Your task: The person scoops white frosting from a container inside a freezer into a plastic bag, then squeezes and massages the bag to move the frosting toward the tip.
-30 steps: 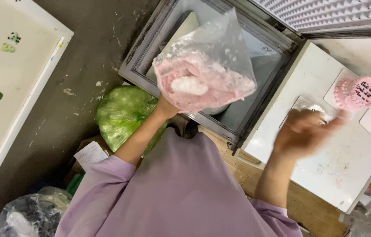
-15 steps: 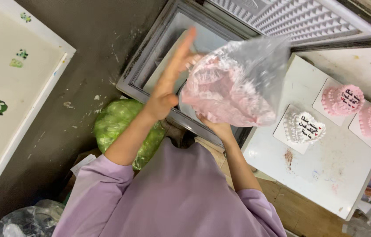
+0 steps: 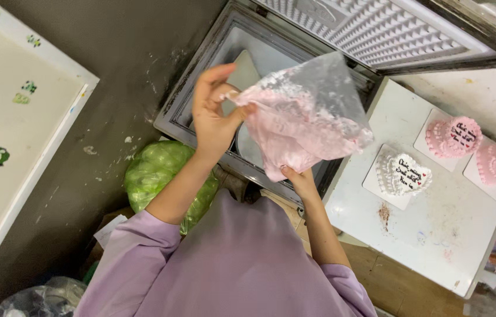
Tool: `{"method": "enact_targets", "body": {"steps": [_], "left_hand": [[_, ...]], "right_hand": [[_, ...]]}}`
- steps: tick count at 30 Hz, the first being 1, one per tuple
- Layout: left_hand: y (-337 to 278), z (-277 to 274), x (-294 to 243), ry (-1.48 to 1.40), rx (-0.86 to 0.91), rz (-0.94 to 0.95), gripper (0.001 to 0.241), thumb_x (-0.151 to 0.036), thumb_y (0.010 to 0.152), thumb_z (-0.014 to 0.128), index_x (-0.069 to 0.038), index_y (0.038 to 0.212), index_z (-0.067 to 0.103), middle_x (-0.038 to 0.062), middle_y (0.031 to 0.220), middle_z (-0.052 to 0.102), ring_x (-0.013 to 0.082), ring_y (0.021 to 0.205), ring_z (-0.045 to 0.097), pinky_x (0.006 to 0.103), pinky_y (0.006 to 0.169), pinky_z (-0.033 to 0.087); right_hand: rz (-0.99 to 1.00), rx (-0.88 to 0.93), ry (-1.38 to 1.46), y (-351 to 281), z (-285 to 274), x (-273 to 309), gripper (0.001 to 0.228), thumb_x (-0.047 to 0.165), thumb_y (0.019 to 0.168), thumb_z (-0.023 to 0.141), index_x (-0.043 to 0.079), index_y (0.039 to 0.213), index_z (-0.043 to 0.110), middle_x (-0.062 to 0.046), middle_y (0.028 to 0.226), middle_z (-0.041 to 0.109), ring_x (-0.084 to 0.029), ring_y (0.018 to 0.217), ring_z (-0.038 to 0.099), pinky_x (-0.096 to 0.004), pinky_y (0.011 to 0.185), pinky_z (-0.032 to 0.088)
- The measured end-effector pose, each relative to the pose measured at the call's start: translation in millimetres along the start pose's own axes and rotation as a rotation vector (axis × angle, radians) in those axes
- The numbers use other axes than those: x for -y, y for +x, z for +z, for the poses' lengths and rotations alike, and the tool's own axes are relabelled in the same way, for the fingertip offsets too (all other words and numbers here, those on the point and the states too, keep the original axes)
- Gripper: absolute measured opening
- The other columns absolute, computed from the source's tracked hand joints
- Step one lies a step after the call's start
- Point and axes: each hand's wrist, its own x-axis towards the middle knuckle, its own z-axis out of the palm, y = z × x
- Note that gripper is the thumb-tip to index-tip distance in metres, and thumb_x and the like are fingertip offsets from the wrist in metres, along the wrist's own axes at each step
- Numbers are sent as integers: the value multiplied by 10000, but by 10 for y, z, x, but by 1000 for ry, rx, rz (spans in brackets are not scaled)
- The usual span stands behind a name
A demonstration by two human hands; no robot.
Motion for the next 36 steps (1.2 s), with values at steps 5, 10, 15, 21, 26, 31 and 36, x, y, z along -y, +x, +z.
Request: {"method": "enact_targets", "body": {"steps": [5,10,15,21,26,31,36], "left_hand": [[-179,17,312,-507,29,-198,975,-116,878,842,-101,1618,206,130,1442,625,200,1373,609,445,1258,390],[-746,307,709,-281,414,-558,1128,-118,714,907,1,1584,200,157,1546,416,265,1450,418,394,1190,381],[-1029,479,837,-347,363,-733,901,-81,769,890,23,1477,342,140,1393,560,260,1286,588,400,1069,544],[-1210,706,708,-175,601,-659,922,-125,754,896,4,1485,349,109,1387,563,211,1287,571,353,1073,502],[-1406,933,564,-155,821,-772,870,-156,734,919,10,1455,459,118,1373,624,209,1270,602,374,1076,499],[-1637,1234,371,-358,876,-657,615,-37,814,902,37,1360,628,141,1320,665,207,1230,649,364,1046,570],[-2058,1802,25,-476,744,-633,467,63,905,837,54,1335,655,147,1281,716,199,1170,716,356,1020,627]], "right_hand": [[-3,-47,-147,-103,140,53,528,256,963,740,-48,1363,577,-70,1215,658,-163,1116,616,-326,972,506],[-107,-217,-84,-230,294,295,506,262,991,675,-12,1384,514,-61,1282,638,-148,1156,605,-309,994,500],[-85,-463,-217,-456,175,353,376,168,1000,688,-49,1303,643,-140,1186,713,-203,1043,675,-352,892,554],[-304,-885,340,-1042,-116,218,443,53,905,708,18,1323,565,-97,1255,658,-225,1129,658,-387,981,553],[-608,-859,316,-1693,-270,214,350,123,1002,718,-5,1302,589,-126,1255,678,-274,1187,672,-453,1070,567],[-330,-933,-49,-2304,-263,408,584,169,878,787,9,1403,588,-113,1253,695,-218,1107,665,-385,941,558],[-357,-681,-10,-2846,-180,896,640,81,836,871,-16,1403,592,-113,1344,661,-223,1246,624,-370,1062,522]]}}
